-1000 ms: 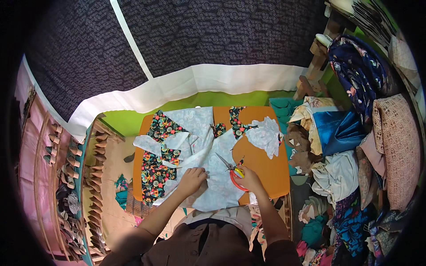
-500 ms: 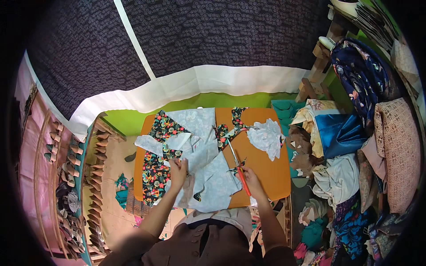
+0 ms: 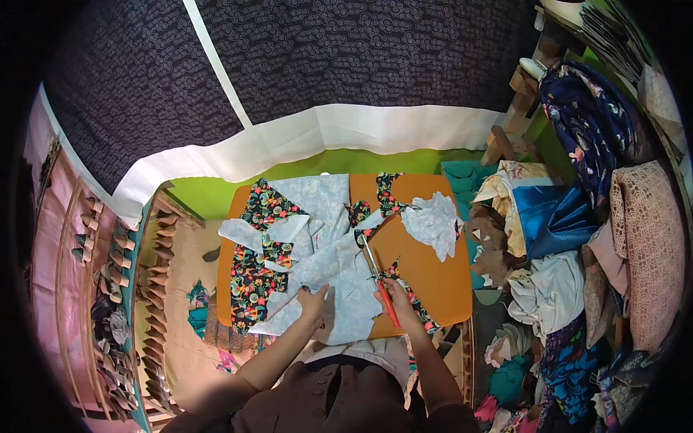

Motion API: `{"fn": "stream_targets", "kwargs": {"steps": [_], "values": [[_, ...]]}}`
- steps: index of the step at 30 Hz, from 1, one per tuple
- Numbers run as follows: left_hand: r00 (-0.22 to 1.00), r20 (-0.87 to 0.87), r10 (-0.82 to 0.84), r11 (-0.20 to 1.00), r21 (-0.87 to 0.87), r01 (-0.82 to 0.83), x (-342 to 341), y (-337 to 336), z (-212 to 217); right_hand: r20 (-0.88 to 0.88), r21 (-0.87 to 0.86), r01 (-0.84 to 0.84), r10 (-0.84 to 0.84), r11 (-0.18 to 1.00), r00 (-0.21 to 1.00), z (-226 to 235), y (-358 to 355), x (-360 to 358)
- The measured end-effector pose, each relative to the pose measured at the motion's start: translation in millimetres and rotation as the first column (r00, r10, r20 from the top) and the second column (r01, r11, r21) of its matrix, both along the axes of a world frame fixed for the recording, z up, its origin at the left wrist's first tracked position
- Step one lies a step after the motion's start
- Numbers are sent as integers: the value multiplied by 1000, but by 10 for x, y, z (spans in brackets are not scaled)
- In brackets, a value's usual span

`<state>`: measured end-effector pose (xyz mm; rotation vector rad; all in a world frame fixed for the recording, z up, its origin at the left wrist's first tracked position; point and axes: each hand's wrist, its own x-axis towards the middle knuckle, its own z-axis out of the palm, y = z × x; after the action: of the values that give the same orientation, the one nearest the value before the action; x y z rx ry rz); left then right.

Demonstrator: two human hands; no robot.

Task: Cutting out shapes from fabric using scissors on a work table.

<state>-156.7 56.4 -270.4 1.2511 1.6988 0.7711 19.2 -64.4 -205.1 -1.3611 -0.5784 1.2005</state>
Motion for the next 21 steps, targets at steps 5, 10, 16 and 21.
{"fn": "stream_targets", "kwargs": {"steps": [5,10,16,21], "values": [[993,74,-92,977,-185,104,-49,87,150,-1,-12,-40,40,999,999,-14,-83,1],[921,363,-141,973,-121,197,-56,-44,557,-44,-21,-10,9,1000,999,-73,-134,-4],[494,856,154,891,-336,305,-142,33,595,-25,-9,22,-23,1000,999,69,-138,-168],[520,854,27,849,-295,439,-67,-23,811,-440,-192,115,-190,975,878,257,20,-312]]}}
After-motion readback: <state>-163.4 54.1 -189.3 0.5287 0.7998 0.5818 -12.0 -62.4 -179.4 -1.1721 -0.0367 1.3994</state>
